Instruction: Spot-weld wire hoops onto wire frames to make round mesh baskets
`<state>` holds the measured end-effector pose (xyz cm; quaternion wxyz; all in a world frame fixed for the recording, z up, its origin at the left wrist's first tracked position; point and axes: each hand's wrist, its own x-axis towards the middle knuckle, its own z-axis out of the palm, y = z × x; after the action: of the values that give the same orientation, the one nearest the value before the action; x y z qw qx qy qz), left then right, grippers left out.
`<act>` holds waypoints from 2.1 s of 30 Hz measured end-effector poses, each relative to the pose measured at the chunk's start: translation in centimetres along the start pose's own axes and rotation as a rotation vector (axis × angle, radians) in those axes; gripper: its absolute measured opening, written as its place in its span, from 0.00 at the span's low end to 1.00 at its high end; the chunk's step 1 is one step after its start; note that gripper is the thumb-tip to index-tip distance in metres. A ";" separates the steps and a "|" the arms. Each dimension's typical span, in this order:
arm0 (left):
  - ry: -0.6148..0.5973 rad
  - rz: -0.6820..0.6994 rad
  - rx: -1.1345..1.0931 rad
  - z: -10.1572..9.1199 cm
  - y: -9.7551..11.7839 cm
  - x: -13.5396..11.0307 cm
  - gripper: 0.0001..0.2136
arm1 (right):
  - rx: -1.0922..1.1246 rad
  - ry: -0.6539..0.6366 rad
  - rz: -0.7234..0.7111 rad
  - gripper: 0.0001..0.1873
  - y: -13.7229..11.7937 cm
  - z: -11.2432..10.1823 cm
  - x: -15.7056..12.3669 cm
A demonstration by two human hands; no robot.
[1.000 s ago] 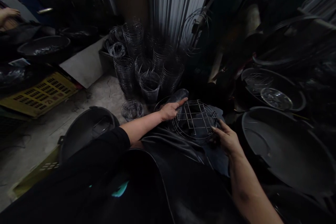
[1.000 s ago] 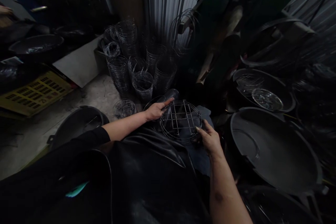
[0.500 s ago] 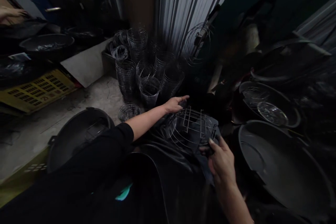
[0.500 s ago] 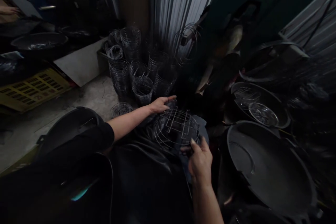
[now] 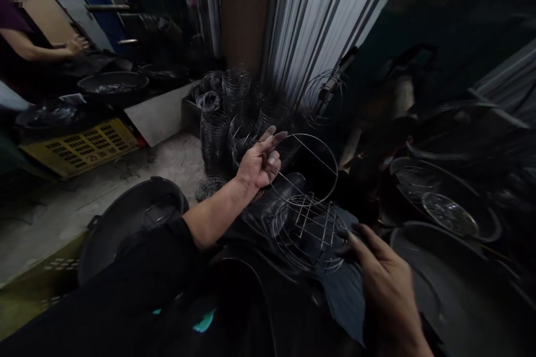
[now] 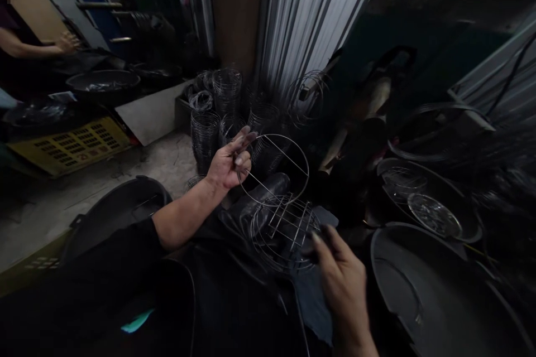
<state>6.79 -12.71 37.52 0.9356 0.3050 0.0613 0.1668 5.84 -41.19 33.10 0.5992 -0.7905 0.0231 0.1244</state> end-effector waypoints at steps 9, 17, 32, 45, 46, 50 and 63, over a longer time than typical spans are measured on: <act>-0.186 0.043 0.283 0.6 -0.9 -3.8 0.23 | 0.473 -0.054 0.103 0.36 -2.5 4.4 0.1; -1.335 0.080 1.145 0.8 -3.6 -7.9 0.19 | 0.473 -0.156 0.198 0.33 -4.9 1.5 -0.6; -0.125 -0.139 0.880 -4.3 -9.0 0.7 0.21 | 0.071 0.120 0.030 0.35 -0.1 0.8 1.8; -0.076 -0.182 0.807 -5.6 -10.9 2.0 0.28 | -0.481 0.117 -0.078 0.30 2.4 -1.0 7.1; -0.066 -0.194 0.791 -5.6 -10.9 1.9 0.28 | -0.507 0.101 -0.073 0.30 2.3 -1.1 7.1; -0.024 -0.259 0.711 -5.7 -10.7 1.8 0.24 | -0.667 0.057 -0.025 0.29 1.2 -1.3 6.7; -0.006 -0.346 0.560 -6.0 -10.8 1.3 0.26 | -0.902 0.170 -0.155 0.34 3.9 0.1 2.8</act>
<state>9.69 -17.16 26.32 0.8301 0.5358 0.1531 -0.0190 7.79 -41.83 28.81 0.1992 -0.9789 -0.0434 0.0119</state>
